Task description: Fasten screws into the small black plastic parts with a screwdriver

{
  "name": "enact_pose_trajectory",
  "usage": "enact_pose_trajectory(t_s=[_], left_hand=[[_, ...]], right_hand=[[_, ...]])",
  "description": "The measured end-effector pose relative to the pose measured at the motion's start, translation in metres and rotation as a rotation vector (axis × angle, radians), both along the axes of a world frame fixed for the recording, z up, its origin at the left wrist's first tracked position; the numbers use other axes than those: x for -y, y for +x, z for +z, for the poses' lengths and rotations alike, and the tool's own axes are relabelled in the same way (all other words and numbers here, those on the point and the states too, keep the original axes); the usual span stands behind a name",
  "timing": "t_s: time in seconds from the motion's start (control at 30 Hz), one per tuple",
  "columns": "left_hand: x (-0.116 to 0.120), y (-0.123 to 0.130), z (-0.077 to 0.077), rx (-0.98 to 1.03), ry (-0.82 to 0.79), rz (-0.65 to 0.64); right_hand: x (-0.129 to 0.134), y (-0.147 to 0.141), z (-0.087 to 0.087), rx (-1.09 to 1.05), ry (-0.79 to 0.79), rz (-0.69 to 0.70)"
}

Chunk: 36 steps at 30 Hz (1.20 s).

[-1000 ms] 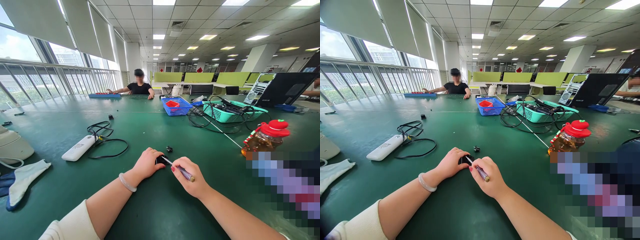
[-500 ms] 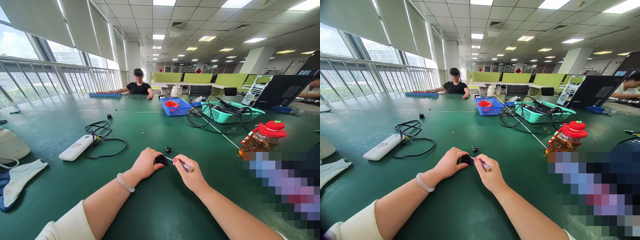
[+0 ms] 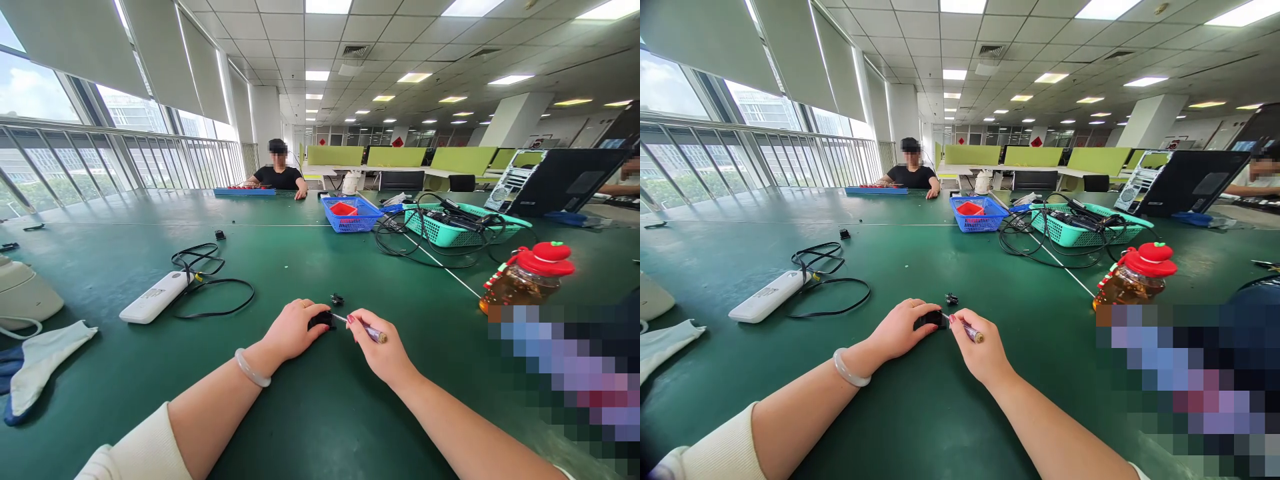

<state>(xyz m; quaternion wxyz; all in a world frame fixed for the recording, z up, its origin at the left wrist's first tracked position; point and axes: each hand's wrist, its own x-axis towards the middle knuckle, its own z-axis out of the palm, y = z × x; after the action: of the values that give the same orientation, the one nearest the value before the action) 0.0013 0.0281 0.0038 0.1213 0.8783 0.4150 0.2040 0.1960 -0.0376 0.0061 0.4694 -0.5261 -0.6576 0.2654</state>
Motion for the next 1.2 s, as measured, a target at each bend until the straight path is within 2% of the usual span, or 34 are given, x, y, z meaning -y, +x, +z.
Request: enact_pose_trajectory(t_s=[0.3, 0.47, 0.67, 0.77, 0.9, 1.03, 1.2], left_hand=[[-0.003, -0.001, -0.003, 0.002, -0.001, -0.014], [-0.002, 0.0, -0.001, 0.03, 0.014, -0.011], [0.0, 0.001, -0.001, 0.13, 0.065, 0.042], [-0.002, 0.001, -0.003, 0.111, 0.115, 0.163], [-0.004, -0.001, -0.005, -0.052, 0.128, 0.321], [-0.005, -0.006, -0.008, -0.148, 0.158, 0.355], [-0.005, -0.006, -0.009, -0.17, 0.176, 0.352]], right_hand=[[0.002, 0.0, 0.005, -0.007, 0.02, 0.028], [0.004, 0.002, 0.007, 0.009, 0.142, 0.055], [0.003, 0.007, 0.004, -0.026, 0.238, -0.041], [-0.001, 0.009, 0.002, -0.017, 0.189, -0.107], [-0.01, 0.012, -0.002, -0.013, 0.042, -0.167], [-0.016, 0.016, -0.008, 0.002, -0.065, -0.174], [-0.017, 0.015, -0.01, 0.025, -0.075, -0.153]])
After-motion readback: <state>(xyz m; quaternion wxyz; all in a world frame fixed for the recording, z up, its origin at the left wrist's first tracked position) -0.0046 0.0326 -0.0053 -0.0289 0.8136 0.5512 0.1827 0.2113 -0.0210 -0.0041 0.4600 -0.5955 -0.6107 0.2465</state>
